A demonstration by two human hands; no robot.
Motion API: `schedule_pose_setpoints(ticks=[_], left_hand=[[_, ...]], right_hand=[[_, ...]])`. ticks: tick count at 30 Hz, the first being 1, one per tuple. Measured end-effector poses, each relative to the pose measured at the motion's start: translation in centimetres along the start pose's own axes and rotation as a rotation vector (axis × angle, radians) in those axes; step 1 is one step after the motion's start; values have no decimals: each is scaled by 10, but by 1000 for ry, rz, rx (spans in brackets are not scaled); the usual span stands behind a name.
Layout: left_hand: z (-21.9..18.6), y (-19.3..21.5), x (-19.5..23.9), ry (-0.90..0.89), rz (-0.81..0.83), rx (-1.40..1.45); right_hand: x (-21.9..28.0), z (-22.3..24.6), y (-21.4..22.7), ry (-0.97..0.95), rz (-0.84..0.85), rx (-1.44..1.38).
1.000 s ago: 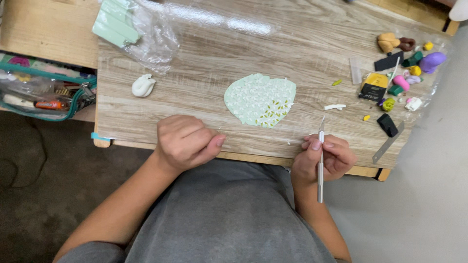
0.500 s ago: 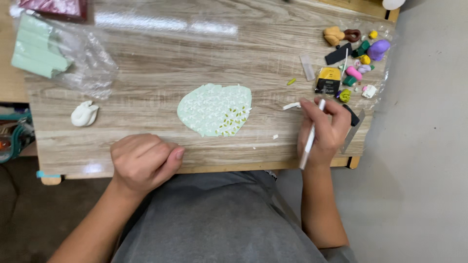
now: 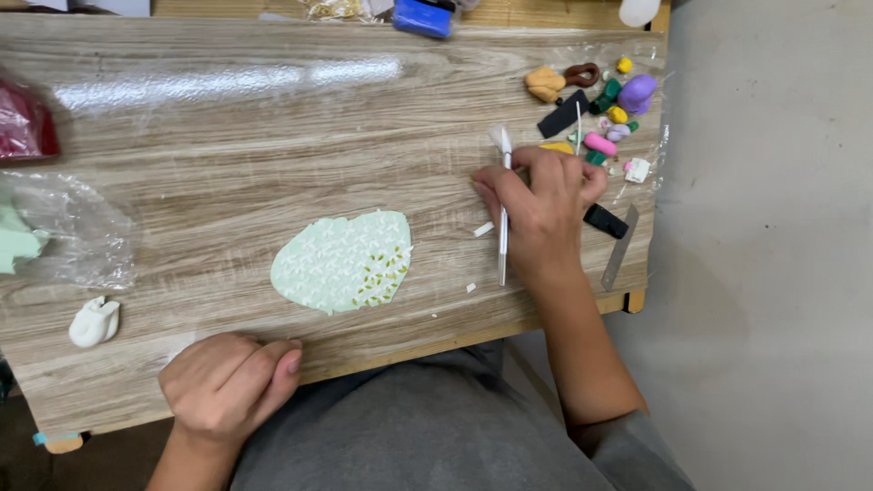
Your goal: The person uses a craft knife to cut small pieces from a white clay strip and places them onto a light green clay sheet. They repeatedly cut and arrange the pieces to form a pattern on the sheet.
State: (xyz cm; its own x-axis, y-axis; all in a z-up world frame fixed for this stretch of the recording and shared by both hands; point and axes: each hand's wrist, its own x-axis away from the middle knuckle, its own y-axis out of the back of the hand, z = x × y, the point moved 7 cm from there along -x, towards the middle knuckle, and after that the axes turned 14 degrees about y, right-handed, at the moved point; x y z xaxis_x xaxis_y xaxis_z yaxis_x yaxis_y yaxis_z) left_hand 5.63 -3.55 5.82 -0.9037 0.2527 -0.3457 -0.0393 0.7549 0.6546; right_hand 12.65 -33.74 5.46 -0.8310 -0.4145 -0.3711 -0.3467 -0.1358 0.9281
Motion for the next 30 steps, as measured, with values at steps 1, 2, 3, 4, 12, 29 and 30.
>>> schedule_pose_setpoints(ticks=[1,2,3,4,12,29,30], left_hand=[[0,0,0,-4,6,2],[1,1,-1,10,2,39],[2,2,-3,23,-2,76],[0,2,-4,15,0,79],[-62,-41,-59,-221,125,104],[-148,-133,-104,-286,277,-15],[-146,-130,-102,-269,263,-32]], right_hand=[[1,2,4,-7,1,1],[2,1,10,-28,-46,-54],[3,1,17,-49,-93,-109],[14,0,20,-54,-96,-103],[105,-2,28,-133,-67,-122],[92,-74,58,-400,-115,18],[89,-69,67,-352,-169,1]])
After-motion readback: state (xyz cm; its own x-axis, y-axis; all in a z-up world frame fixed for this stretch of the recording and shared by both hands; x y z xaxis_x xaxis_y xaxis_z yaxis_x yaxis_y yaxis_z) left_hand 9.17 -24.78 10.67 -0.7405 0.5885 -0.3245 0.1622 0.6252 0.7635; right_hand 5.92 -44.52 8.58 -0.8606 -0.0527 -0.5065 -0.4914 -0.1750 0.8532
